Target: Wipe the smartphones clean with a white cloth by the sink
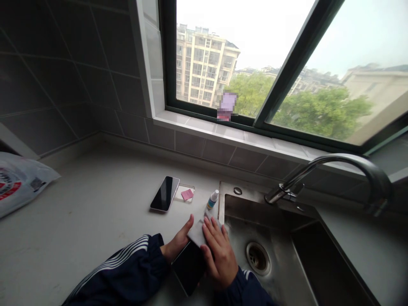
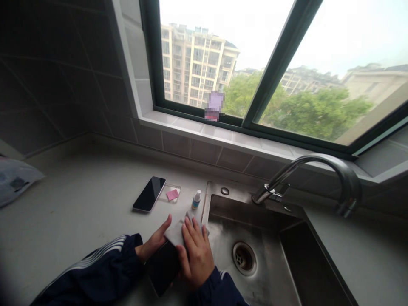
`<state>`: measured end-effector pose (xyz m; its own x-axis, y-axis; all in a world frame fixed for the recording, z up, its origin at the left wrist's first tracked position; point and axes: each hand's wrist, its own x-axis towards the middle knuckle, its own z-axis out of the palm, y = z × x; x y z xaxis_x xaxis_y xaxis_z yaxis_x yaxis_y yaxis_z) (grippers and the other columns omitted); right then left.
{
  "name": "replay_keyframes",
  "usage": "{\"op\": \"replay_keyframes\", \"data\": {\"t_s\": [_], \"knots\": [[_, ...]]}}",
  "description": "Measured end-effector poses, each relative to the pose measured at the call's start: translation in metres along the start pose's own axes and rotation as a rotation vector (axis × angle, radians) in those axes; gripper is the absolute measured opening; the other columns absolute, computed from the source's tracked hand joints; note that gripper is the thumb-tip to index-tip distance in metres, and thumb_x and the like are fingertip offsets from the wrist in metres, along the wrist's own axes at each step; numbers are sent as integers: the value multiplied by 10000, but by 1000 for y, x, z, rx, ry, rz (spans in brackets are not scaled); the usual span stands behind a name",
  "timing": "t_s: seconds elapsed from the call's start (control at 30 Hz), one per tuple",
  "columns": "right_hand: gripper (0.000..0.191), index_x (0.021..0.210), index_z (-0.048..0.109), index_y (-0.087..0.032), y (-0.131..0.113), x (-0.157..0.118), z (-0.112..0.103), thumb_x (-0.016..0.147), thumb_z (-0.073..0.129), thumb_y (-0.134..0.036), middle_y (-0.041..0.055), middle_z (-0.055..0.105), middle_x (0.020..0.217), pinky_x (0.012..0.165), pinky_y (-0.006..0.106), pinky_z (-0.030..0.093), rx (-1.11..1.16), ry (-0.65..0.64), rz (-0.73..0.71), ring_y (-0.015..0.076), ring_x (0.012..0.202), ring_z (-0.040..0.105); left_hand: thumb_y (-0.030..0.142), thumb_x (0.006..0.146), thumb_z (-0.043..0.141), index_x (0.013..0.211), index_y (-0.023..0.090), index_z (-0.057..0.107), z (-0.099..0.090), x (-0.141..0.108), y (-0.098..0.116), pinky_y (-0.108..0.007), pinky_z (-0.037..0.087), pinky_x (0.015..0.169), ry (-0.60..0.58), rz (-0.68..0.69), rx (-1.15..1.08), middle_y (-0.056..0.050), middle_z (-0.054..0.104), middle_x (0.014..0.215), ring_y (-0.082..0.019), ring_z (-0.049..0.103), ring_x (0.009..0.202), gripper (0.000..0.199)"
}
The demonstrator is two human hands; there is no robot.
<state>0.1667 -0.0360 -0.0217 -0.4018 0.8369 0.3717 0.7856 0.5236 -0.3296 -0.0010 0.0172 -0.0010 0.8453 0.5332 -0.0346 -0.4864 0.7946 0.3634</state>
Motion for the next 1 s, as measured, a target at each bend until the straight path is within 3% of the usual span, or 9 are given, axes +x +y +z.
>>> {"op": "replay_keyframes", "data": {"t_s": [0.13,0.33,0.57,0.83,1.0], "knots": [[533,1512,236,-202,1,0,4,999,337,-305,108,303,1532,1056,623,332,-21,71,121,326,1428,229,631,908,274,1403,170,442,-3,-3,0,-407,257,1138,-18,-65,15,-137,594,1297,-267,491,1279,698],[579,1515,229,-183,-10,0,-6,986,381,-364,107,305,1530,1077,648,280,0,-45,-52,346,1428,213,614,911,306,1419,154,414,-4,-2,-2,-399,243,1143,65,4,-32,-139,608,1281,-268,491,1279,693],[545,1521,202,-224,5,-1,2,999,337,-302,106,310,1528,1047,645,327,-30,53,101,333,1424,232,618,912,271,1441,216,380,-2,-2,0,-356,238,1146,-25,-18,-12,-106,577,1335,-234,474,1300,673],[557,1515,226,-186,-6,0,-2,991,362,-315,116,299,1533,1078,624,294,4,-3,-21,335,1431,211,570,928,317,1447,202,366,-3,-1,-2,-363,229,1151,-16,52,-73,-117,583,1328,-240,489,1287,638],[541,1513,238,-209,2,0,1,995,365,-303,108,311,1530,1073,584,340,22,56,50,317,1429,227,600,916,298,1429,244,399,3,-3,-1,-381,285,1124,-14,-13,-39,-88,605,1306,-250,498,1279,632]]}}
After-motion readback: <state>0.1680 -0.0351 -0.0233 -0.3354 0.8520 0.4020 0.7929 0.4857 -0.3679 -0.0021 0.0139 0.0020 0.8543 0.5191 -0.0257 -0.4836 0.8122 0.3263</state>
